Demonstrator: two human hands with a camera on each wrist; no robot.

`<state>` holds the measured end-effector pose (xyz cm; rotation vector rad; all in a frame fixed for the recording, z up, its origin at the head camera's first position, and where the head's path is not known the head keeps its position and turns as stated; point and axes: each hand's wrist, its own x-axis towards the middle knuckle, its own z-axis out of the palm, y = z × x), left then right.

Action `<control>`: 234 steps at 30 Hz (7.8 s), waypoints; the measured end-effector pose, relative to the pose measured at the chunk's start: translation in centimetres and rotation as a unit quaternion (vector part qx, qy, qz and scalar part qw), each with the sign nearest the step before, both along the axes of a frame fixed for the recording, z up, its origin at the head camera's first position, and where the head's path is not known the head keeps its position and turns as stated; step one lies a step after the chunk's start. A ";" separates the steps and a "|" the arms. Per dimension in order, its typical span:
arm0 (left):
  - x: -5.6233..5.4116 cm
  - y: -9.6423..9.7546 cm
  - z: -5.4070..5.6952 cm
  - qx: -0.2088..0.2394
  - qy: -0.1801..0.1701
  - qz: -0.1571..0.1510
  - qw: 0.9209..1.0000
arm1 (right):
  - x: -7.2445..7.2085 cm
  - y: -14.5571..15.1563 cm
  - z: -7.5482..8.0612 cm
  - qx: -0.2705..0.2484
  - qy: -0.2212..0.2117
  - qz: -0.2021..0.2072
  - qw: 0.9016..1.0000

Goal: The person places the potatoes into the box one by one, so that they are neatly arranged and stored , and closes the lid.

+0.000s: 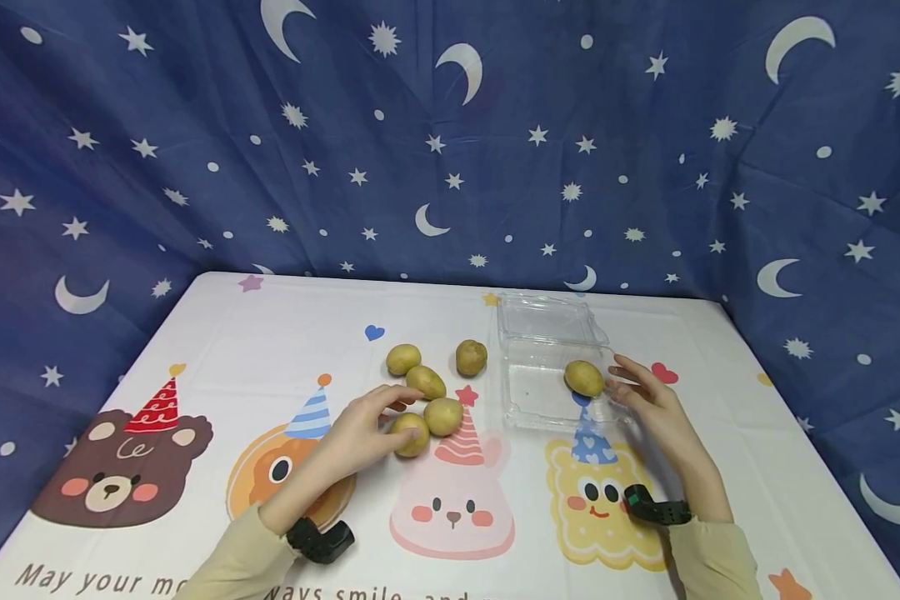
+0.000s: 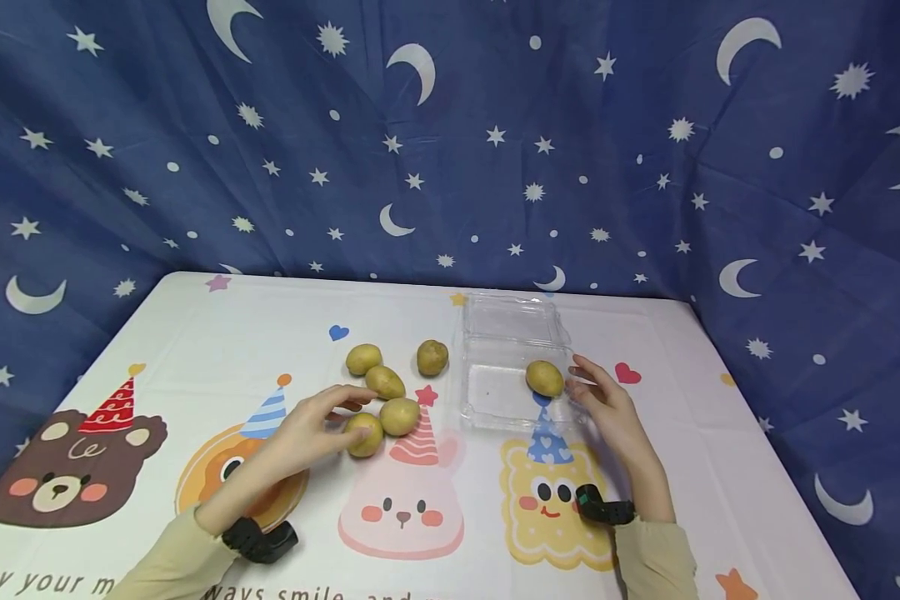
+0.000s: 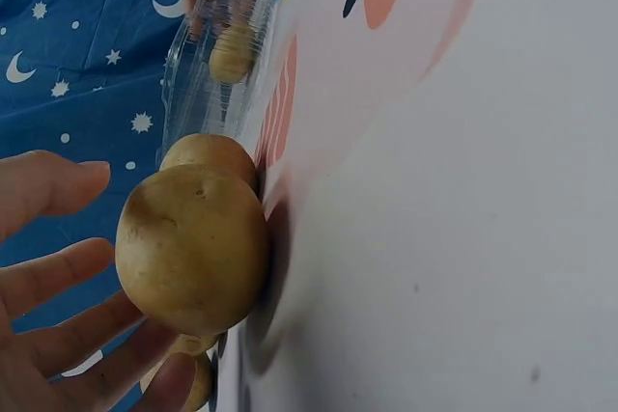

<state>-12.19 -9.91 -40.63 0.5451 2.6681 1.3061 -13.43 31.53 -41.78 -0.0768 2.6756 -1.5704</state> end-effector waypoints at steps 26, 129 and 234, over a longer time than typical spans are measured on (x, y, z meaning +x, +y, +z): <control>-0.2 -0.6 -1.6 -0.041 0.003 -0.049 0.998 | -0.1 0.0 -0.2 -0.016 0.020 0.017 1.000; -0.1 0.9 1.2 -0.025 0.057 -0.039 0.997 | -0.2 0.1 -0.5 -0.021 0.026 0.010 0.999; -7.8 20.2 0.4 0.003 0.036 -0.075 0.997 | -0.3 0.5 -0.5 -0.017 0.024 0.015 0.999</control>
